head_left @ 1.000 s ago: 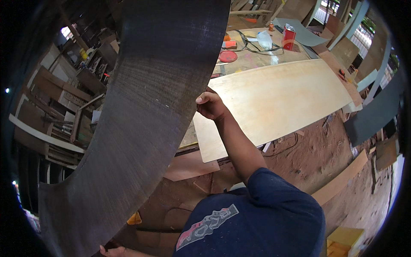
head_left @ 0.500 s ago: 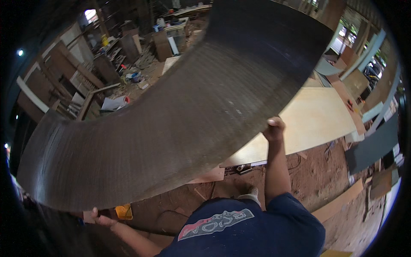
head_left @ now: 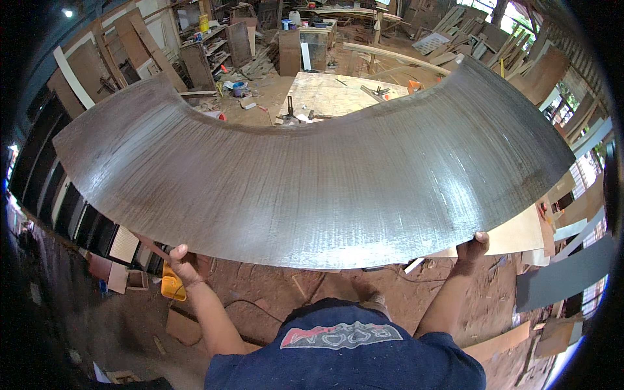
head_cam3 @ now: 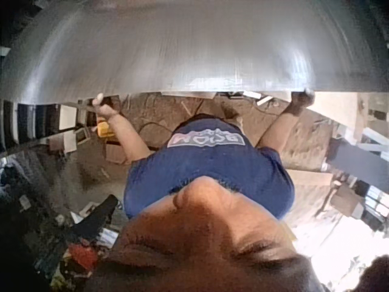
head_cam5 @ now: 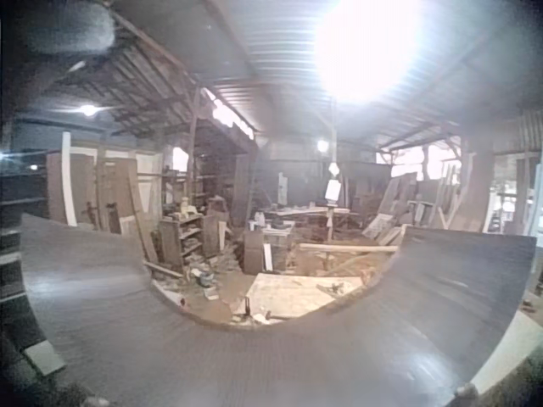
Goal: The person applies adhesive to a curved piece of wood veneer, spreads it using a small applicator, and then lifts and positions the veneer sheet to prepare it for attachment.
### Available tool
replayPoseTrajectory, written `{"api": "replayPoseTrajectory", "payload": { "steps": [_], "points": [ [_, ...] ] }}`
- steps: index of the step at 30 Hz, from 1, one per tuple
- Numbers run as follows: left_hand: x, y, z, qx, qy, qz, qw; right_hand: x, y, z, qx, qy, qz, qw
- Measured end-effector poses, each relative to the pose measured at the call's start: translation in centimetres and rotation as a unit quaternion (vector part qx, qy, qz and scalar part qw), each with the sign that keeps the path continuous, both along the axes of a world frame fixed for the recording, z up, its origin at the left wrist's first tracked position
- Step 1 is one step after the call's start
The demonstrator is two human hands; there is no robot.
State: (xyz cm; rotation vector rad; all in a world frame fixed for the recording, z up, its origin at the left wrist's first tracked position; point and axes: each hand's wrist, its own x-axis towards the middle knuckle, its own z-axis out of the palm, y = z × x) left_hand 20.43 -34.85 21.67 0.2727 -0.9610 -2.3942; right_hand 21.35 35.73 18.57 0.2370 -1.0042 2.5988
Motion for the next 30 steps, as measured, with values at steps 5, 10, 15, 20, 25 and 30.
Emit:
{"api": "replayPoseTrajectory", "payload": {
  "steps": [5, 10, 15, 20, 25, 30],
  "points": [
    [-1.5, -0.3, 1.0, 0.023, 0.010, -0.072, 0.997, 0.6, -1.2, 0.4, 0.004, 0.003, -0.058, 0.998],
    [-4.2, -6.2, -1.1, 0.015, 0.053, -0.142, 0.988, -0.8, -2.1, -1.2, -0.018, 0.018, -0.042, 0.999],
    [-8.0, -7.5, 2.3, 0.017, 0.095, -0.158, 0.983, -4.6, -3.6, 0.1, -0.020, 0.057, 0.006, 0.998],
    [-12.7, -10.9, 4.2, -0.002, 0.115, -0.159, 0.981, -11.5, -6.8, 1.4, -0.015, 0.083, 0.007, 0.996],
    [-17.9, -14.4, 6.8, -0.031, 0.095, -0.118, 0.988, -19.2, -8.7, 1.0, -0.035, 0.112, -0.006, 0.993],
    [-22.7, -16.8, 10.4, -0.063, 0.118, -0.093, 0.987, -25.8, -14.7, 0.7, -0.027, 0.123, 0.001, 0.992]
  ]
}}
